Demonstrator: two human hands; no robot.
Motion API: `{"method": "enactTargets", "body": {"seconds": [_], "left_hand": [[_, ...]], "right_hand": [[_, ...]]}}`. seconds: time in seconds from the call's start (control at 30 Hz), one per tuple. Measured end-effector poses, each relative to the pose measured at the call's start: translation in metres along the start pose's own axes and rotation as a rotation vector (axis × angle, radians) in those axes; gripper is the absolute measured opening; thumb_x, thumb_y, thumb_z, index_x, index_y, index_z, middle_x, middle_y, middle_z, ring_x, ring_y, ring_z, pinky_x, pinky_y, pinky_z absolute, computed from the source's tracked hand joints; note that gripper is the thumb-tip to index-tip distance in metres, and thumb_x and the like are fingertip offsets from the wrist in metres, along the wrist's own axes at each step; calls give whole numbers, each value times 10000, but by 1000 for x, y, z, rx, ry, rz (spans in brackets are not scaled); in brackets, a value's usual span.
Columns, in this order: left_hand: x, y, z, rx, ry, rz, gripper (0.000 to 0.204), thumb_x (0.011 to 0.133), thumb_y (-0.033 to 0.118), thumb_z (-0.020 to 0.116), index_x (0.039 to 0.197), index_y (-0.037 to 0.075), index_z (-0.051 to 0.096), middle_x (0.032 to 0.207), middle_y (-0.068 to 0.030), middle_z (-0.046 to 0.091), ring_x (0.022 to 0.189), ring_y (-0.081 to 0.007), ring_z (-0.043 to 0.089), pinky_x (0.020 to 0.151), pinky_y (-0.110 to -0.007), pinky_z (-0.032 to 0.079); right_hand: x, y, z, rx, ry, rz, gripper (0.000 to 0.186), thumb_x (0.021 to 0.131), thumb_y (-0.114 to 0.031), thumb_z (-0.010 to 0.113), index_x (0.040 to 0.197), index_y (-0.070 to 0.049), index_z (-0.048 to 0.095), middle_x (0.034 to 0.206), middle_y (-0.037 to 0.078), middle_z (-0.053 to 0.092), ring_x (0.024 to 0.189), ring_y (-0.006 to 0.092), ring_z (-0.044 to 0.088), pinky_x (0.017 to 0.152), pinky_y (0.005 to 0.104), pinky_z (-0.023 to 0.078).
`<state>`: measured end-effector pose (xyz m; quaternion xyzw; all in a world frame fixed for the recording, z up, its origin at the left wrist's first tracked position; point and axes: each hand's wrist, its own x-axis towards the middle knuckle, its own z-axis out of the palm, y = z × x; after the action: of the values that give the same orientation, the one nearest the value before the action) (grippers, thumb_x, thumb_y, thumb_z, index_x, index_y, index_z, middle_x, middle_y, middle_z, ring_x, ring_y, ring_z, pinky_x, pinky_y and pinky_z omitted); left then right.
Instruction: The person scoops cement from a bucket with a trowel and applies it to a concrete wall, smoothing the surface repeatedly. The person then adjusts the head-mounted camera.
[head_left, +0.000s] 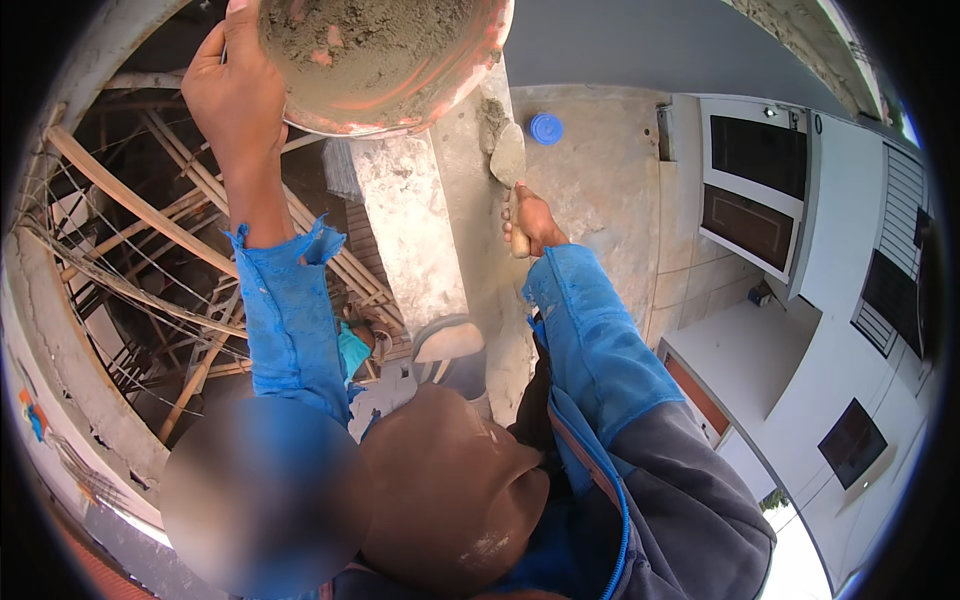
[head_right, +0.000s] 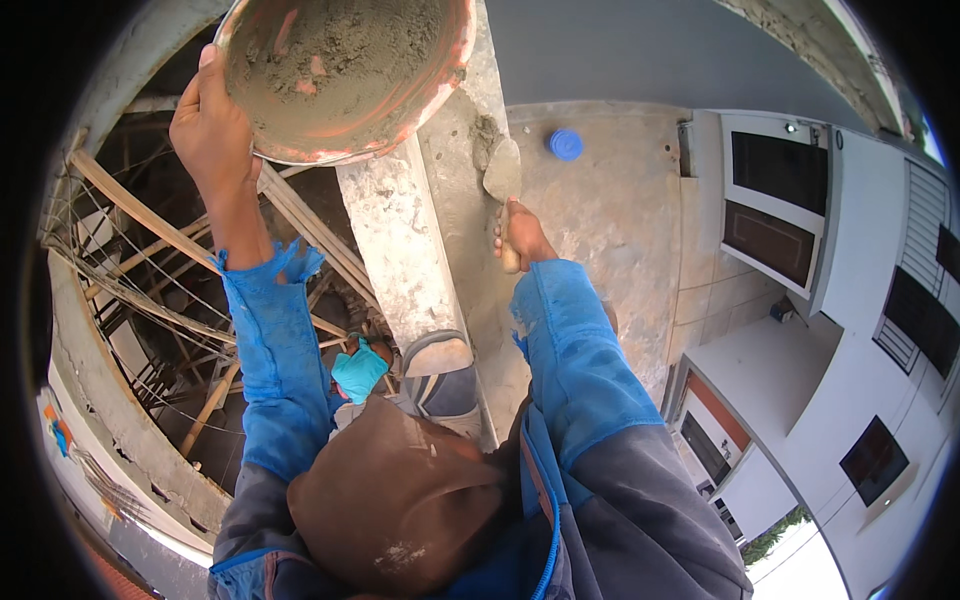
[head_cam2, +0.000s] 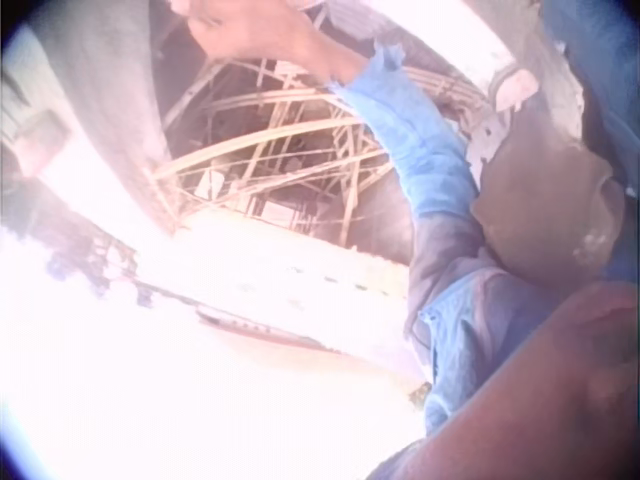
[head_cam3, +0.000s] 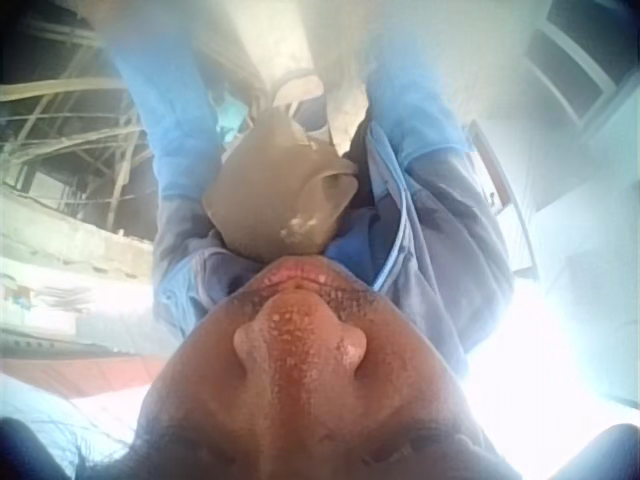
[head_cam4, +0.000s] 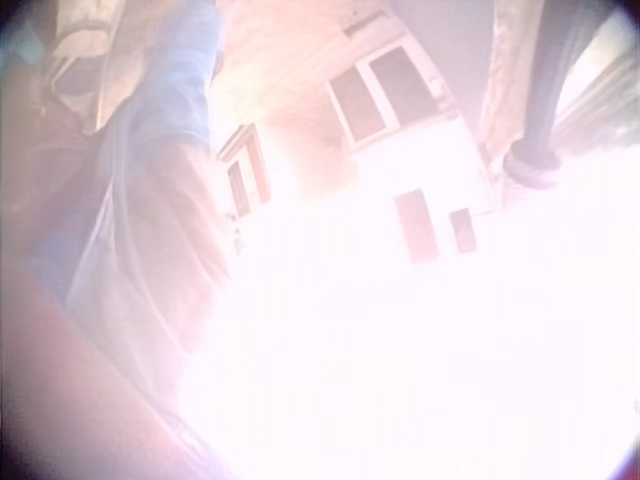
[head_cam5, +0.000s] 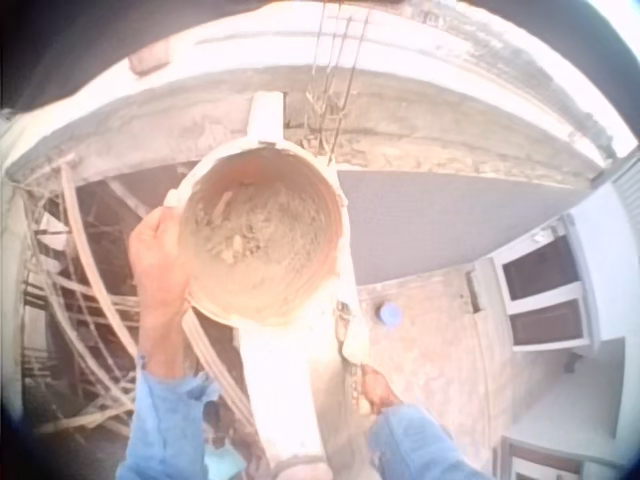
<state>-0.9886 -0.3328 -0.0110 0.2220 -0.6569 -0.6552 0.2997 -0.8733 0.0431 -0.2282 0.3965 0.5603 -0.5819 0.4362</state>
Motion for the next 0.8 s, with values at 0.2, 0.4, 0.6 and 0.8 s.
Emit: {"method": "enactTargets", "body": {"seconds": [0.2, 0.4, 0.6, 0.8], "left_hand": [[0, 0, 1, -36, 29, -11, 387, 1083, 311, 692, 1067, -61, 798, 930, -70, 784, 777, -100, 691, 708, -264, 559], [1, 1, 1, 10, 20, -12, 390, 1076, 312, 702, 1048, -66, 794, 913, -64, 779, 759, -100, 683, 699, -259, 553], [2, 1, 2, -28, -6, -10, 377, 1080, 296, 696, 1041, -68, 788, 916, -64, 779, 763, -99, 687, 701, -254, 554], [2, 0, 2, -74, -28, -6, 371, 1083, 288, 690, 1041, -68, 786, 918, -65, 779, 767, -100, 691, 705, -254, 558]], "right_hand": [[-21, 95, -1, 188, -3, 141, 443, 1140, -542, 367, 1124, -135, 541, 782, 49, 538, 593, 187, 528, 531, 385, 520], [-96, 155, 17, 302, 59, 232, 429, 1142, -528, 363, 1121, -137, 539, 767, 66, 542, 593, 204, 545, 540, 416, 522], [-61, 105, -31, 233, 255, 59, 395, 1150, -480, 354, 1214, -127, 518, 790, 57, 554, 597, 182, 547, 553, 380, 540], [-28, 41, -99, -100, 138, 243, 425, 1149, -461, 352, 1128, -115, 597, 740, 17, 529, 550, 147, 491, 461, 321, 468]]}}
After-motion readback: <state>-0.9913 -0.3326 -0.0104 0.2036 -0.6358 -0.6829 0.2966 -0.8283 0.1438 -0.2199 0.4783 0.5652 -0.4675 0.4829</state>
